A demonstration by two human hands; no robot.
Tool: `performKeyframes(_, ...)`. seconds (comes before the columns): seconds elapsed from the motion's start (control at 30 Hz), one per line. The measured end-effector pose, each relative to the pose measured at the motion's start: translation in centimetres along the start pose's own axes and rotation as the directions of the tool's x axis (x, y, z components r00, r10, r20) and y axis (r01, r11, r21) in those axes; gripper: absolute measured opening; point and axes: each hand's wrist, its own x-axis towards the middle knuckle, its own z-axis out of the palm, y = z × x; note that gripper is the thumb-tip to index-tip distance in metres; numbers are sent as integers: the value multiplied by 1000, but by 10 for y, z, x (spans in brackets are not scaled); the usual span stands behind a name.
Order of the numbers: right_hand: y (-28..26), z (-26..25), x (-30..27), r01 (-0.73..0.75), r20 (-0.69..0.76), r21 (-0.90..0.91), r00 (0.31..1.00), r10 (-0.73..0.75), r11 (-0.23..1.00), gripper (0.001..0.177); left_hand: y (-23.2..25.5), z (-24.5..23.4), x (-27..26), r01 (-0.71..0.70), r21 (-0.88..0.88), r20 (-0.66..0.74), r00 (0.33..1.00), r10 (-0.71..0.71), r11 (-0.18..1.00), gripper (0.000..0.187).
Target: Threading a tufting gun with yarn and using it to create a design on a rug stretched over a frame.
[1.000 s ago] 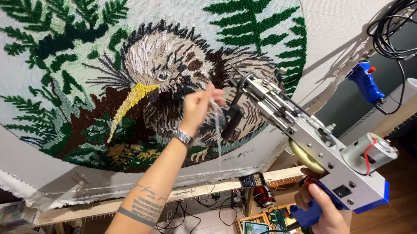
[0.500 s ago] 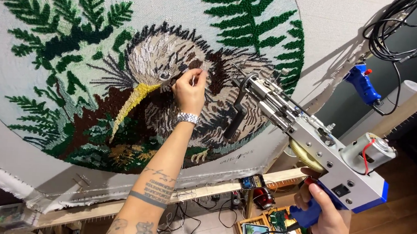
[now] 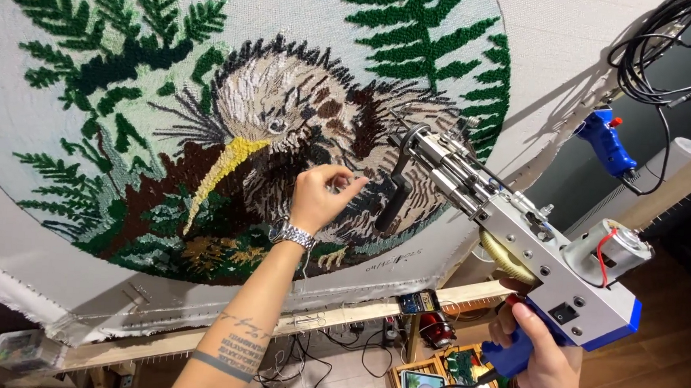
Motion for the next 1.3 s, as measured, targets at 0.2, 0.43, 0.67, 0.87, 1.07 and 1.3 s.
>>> performKeyframes(0.2,8,-6,4,36,90,47,995,-41,998,29,24,-26,-1,304,-213,194,945,-265,929,30)
performKeyframes(0.43,3,0,0,40,125,37,991,-44,999,35,40,-50,-7,519,-168,469,790,-395,838,50)
performKeyframes(0.67,18,-14,-4,-17,116,44,993,12,999,42,34,-44,-27,521,23,444,759,-476,853,35)
performKeyframes(0.87,48,-23,0,-108,198,87,976,89,990,49,26,-32,-52,674,-323,659,664,-353,664,37)
performKeyframes(1.07,102,-33,20,-217,410,144,901,142,965,59,23,-45,-90,493,-526,665,746,-26,693,57)
performKeyframes(1.3,159,-15,25,-272,419,174,890,179,947,80,30,-33,-119,835,-295,209,531,-821,465,40)
